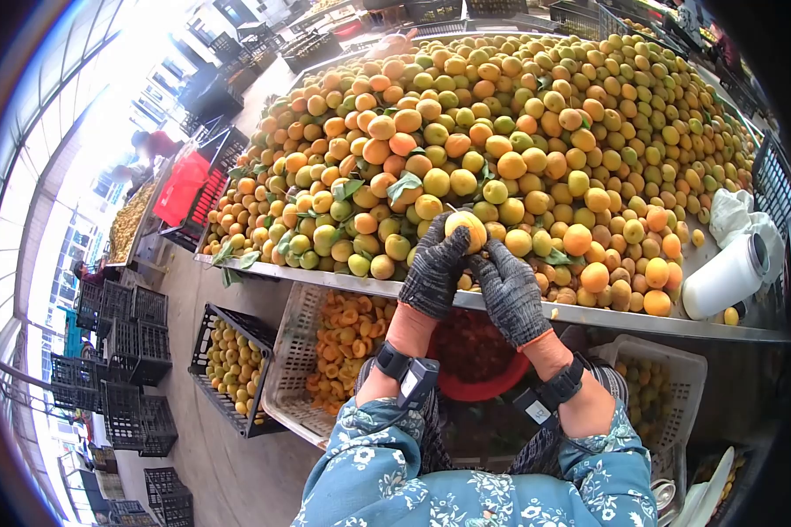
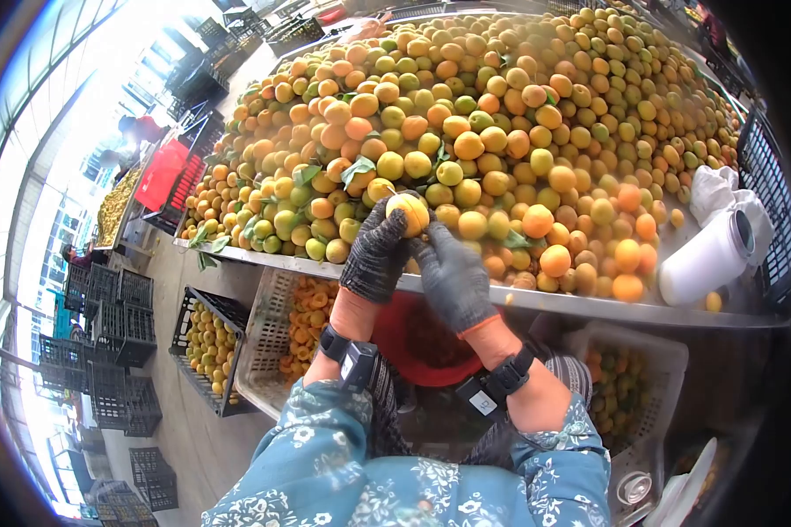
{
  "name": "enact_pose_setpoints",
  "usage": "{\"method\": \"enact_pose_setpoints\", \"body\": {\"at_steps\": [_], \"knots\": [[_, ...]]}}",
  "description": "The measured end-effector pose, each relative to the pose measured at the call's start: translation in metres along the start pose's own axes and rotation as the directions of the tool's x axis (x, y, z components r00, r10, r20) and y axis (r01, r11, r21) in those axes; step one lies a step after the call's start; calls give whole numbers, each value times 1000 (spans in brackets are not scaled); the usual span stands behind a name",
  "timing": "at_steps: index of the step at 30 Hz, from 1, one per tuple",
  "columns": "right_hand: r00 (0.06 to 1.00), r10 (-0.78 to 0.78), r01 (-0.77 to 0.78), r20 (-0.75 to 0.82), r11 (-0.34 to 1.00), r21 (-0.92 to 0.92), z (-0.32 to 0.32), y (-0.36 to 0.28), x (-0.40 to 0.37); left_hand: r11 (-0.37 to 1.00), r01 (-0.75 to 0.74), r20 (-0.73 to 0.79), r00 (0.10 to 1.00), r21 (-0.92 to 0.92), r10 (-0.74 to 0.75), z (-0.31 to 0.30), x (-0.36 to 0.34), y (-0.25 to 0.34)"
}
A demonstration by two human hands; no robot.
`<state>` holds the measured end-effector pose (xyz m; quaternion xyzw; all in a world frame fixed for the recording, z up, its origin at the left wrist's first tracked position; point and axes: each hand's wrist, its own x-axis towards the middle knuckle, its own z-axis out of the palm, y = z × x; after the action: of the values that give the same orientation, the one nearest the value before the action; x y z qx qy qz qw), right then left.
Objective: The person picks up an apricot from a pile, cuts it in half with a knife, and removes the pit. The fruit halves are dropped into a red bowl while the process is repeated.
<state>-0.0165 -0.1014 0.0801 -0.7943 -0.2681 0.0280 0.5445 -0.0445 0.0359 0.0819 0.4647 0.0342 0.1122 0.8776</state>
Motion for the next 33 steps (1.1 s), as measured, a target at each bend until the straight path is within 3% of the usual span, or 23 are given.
{"method": "enact_pose_setpoints", "body": {"at_steps": [3, 5, 7, 9, 11, 14, 15, 18, 20, 24, 26, 31, 33], "knots": [[999, 30, -30, 18, 999, -23, -1, -1, -2, 999, -3, 0, 1000, 34, 3, -4, 5, -3], [998, 51, -51, 45, 999, -14, -2, -6, -6, 981, 24, -51, 998, -190, -34, -5, 8, -1], [995, 69, -69, 67, 998, -10, 0, -6, -6, 975, 23, -55, 998, -220, -36, -2, 5, 1], [998, 24, -20, -57, 997, 70, 6, -1, -3, 933, 65, -83, 991, -353, -100, 6, 5, -5], [998, 19, -16, -53, 999, 46, 2, 0, 0, 951, 97, -115, 984, -295, -136, 9, -1, -6], [997, -32, 29, -66, 999, -36, -3, 6, -2, 1000, 7, -30, 1000, -28, -8, 6, 1, -2], [994, -86, 78, -73, 992, -97, -3, 7, -3, 1000, 10, -29, 1000, -27, -11, 5, 3, -1], [998, -43, 39, -41, 994, -105, -6, 5, -5, 1000, 7, 50, 999, 26, -8, 4, 6, 3], [999, -26, 23, -36, 997, -73, -3, 6, -4, 993, -11, 18, 1000, 120, 9, 6, 4, 7], [998, -15, 12, -53, 999, -47, 1, 4, -5, 990, -43, -62, 997, 131, 52, 2, 5, 3], [999, 0, -2, -34, 998, -58, 4, 4, -8, 989, -6, -153, 988, -151, -17, -8, 11, -2], [999, 53, -53, 3, 998, 18, 3, 0, -5, 958, 60, -153, 982, -281, -107, 5, 5, -5], [996, -28, 36, -86, 995, 95, 4, -2, -4, 954, 106, -121, 982, -279, -144, 13, 2, -1]]}}
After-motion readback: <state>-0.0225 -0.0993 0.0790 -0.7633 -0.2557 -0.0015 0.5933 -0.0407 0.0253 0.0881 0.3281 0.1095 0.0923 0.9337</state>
